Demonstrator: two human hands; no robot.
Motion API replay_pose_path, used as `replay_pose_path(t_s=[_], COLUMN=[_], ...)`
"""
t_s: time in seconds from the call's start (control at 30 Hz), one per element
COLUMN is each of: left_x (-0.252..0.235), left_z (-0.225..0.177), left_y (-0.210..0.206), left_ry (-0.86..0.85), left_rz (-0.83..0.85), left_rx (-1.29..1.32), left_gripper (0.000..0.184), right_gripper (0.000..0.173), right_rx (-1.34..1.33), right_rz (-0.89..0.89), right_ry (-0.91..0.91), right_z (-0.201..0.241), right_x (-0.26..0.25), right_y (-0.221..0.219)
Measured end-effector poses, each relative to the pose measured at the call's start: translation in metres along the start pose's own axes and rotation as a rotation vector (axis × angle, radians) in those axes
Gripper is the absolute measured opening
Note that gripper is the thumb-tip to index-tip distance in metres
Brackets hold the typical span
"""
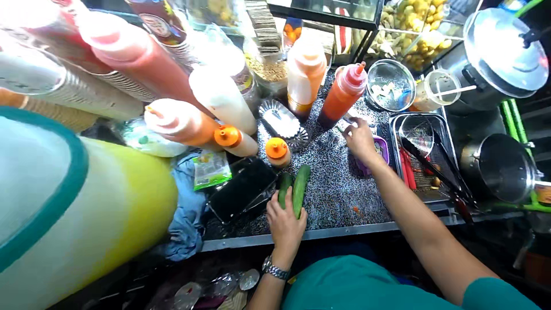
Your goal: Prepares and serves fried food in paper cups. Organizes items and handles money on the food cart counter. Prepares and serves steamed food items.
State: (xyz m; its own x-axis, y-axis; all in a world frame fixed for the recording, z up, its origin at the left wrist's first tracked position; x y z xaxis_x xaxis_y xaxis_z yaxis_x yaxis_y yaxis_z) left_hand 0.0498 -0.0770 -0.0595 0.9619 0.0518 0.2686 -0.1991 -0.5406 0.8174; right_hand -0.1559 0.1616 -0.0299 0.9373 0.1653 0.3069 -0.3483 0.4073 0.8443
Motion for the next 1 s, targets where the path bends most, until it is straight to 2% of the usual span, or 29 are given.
replay_pose_path(t_s=[0.07,0.2,0.33,0.4,0.47,0.5,0.6,0.67,0.7,0.8,0.9,1.0], left_x=[0.003,0.024,0.041,0.033,0.009,-0.009,-0.074,-0.123,-0.149,-0.212,-0.236,-0.226], left_z=[-0.006,-0.003,-0.016,-0.035,-0.061,-0.075,-0.114,-0.135,-0.142,-0.148,-0.146,-0.15], left_y=[-0.006,-0.012,0.001,0.02,0.05,0.067,0.118,0.143,0.151,0.153,0.143,0.143], left_ry=[-0.007,-0.02,-0.109,-0.2,-0.304,-0.351,-0.432,-0.402,-0.358,-0.296,-0.325,-0.35], left_rz=[-0.031,-0.061,-0.13,-0.196,-0.277,-0.316,-0.381,-0.352,-0.307,-0.219,-0.22,-0.265], left_rx=[-0.059,-0.112,-0.079,-0.042,0.016,0.043,0.146,0.261,0.32,0.347,0.376,0.383], left_gripper=[0.071,0.069,0.066,0.063,0.062,0.063,0.08,0.1,0.111,0.13,0.122,0.109], right_gripper=[0.02,0.021,0.02,0.026,0.031,0.028,0.033,0.05,0.053,0.044,0.038,0.038], right_rx=[0.026,0.107,0.059,-0.023,-0.144,-0.21,-0.392,-0.508,-0.558,-0.713,-0.75,-0.766], right_rz=[-0.023,0.14,0.175,0.165,0.14,0.123,0.023,-0.042,-0.059,-0.056,-0.008,0.025], right_ry=[-0.009,0.02,-0.013,-0.005,0.02,0.026,-0.04,-0.117,-0.153,-0.209,-0.205,-0.11], right_z=[-0.022,-0.041,-0.033,-0.028,-0.027,-0.027,-0.024,-0.033,-0.039,-0.042,-0.032,-0.031], right_x=[-0.03,-0.072,-0.064,-0.052,-0.041,-0.037,-0.025,-0.019,-0.019,-0.022,-0.032,-0.042], right_y=[0.016,0.009,0.01,0.018,0.028,0.033,0.052,0.057,0.058,0.061,0.051,0.03])
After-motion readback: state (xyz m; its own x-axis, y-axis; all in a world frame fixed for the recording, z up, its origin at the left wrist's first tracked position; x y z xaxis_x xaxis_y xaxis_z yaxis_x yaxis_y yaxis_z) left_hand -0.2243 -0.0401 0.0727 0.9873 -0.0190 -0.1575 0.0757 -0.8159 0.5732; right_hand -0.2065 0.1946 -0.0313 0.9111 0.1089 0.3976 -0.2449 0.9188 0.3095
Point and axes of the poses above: each hand's wrist, its own x-axis away from the middle knuckle, its own y-axis out of the back of the hand, z = x × y, the point moved 3 cm from there along -x, towards the middle knuckle, and after that the axes turned 12 degrees about z, right-handed, at the moved point
